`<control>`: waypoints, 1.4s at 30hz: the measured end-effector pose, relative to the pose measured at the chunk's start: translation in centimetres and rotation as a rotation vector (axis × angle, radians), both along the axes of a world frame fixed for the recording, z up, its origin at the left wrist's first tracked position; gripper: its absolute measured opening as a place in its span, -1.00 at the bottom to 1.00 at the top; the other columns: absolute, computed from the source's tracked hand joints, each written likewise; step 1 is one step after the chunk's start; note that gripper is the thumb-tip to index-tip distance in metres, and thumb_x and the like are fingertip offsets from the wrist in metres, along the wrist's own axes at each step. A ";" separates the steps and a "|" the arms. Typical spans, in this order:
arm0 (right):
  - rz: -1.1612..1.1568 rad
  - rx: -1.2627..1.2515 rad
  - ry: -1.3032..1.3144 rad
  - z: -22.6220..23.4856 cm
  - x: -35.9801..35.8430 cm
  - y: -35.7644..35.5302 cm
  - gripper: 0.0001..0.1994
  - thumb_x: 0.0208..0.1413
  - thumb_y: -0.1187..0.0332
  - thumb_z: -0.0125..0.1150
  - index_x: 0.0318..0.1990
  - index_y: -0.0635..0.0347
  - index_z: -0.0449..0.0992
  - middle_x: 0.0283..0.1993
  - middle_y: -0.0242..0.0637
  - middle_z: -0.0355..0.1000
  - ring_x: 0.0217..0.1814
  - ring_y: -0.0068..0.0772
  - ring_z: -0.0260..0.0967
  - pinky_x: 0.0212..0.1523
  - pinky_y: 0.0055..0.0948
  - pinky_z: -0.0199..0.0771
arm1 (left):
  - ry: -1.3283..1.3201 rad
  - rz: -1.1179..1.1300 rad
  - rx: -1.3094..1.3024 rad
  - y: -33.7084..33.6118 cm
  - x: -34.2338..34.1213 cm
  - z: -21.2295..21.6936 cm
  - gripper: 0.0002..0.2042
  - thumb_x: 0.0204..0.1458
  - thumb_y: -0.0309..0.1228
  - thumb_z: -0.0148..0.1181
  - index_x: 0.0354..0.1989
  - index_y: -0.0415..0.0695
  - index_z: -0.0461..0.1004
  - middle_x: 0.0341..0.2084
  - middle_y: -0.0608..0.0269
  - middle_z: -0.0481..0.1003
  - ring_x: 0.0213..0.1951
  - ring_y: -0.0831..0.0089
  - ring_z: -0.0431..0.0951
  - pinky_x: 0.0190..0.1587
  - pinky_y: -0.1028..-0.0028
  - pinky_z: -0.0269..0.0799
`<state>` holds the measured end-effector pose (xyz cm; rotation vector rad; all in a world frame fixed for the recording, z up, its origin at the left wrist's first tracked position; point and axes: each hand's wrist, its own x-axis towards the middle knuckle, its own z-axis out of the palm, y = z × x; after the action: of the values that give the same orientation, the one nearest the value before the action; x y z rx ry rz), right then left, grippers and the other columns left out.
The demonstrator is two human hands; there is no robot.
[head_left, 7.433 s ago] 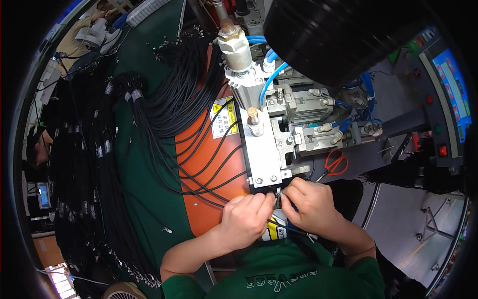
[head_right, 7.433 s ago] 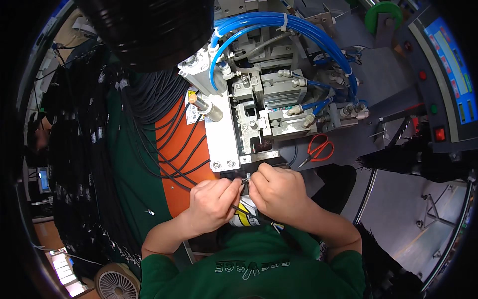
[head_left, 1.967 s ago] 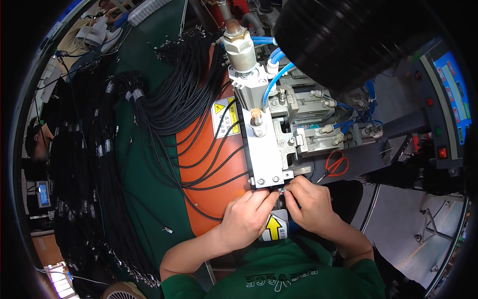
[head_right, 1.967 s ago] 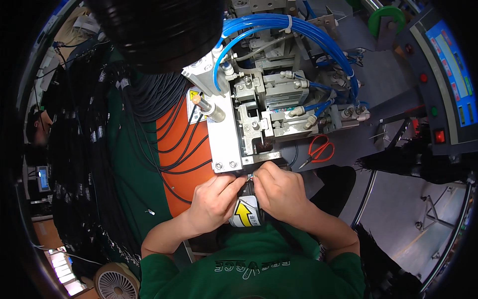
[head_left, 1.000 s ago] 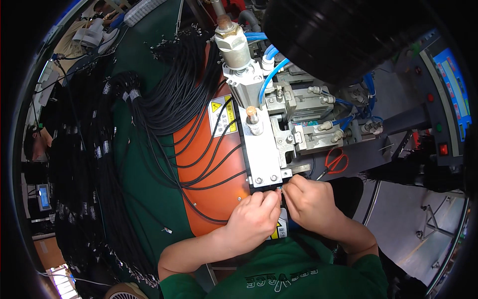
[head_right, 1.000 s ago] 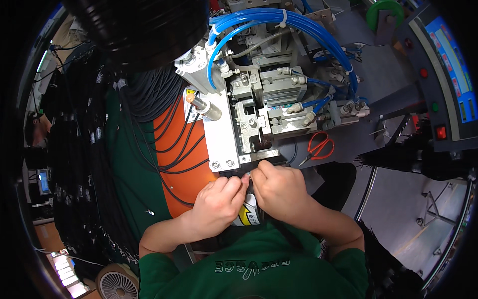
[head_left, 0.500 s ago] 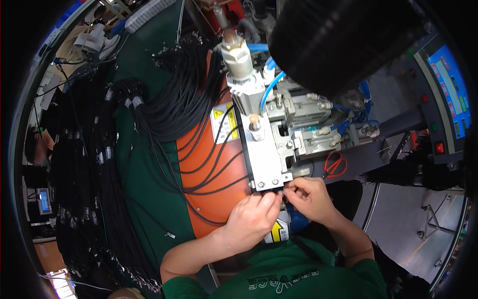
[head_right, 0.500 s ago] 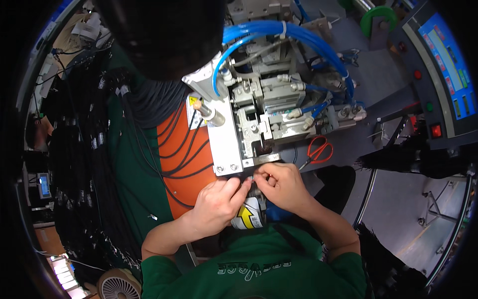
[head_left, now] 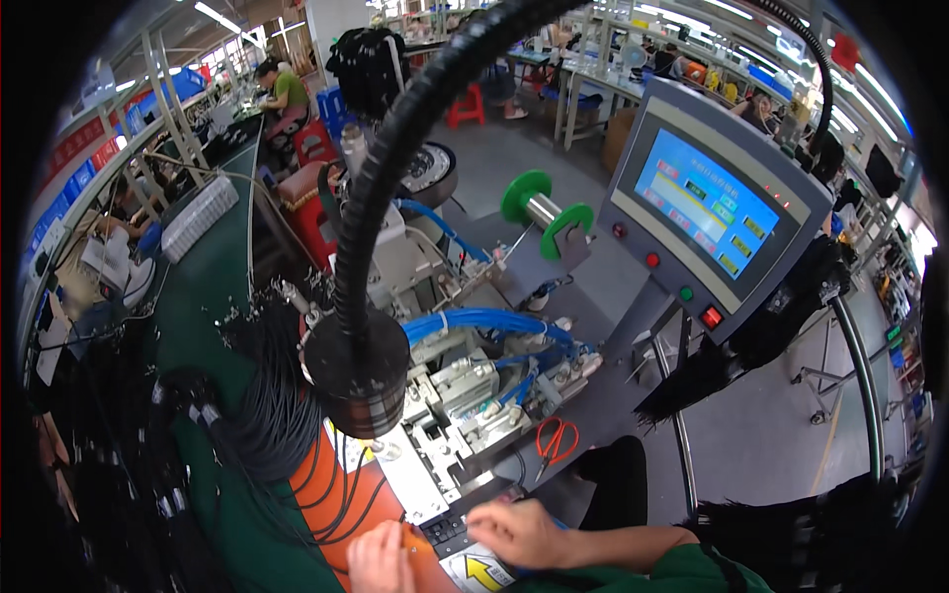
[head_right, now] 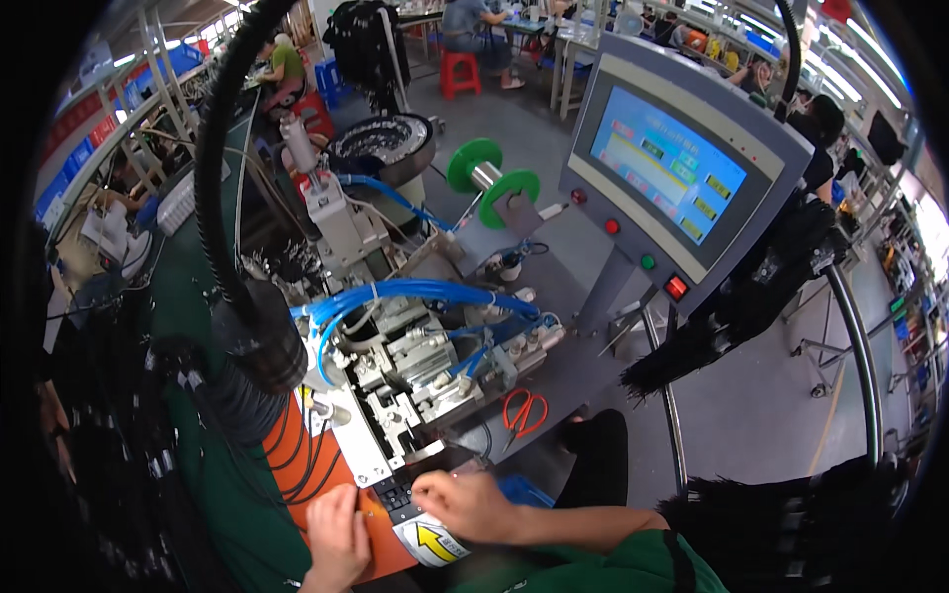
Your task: The person inserts individual wires from a wire harness bundle into a processing machine, fetches another bundle of wire harnesses, and inserts wires from the new bundle into the machine.
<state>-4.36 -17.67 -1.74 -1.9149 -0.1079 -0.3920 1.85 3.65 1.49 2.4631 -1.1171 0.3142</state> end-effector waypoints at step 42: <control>0.409 -0.265 -0.198 1.9 1.0 6.3 -0.87 -0.07 0.45 0.35 -0.36 0.19 0.52 -0.55 -0.29 0.41 -0.62 -0.30 0.38 -0.62 -0.42 0.37 | 0.450 0.290 -0.250 -8.8 37.7 -5.1 -0.19 -0.38 -0.15 0.39 0.10 -0.30 0.25 -0.10 -0.12 0.51 0.03 0.08 0.48 0.12 0.23 0.22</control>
<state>-3.38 -11.42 0.15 -2.0453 -0.7000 -0.2976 39.58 -5.11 -3.63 2.3053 -0.5043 -0.0231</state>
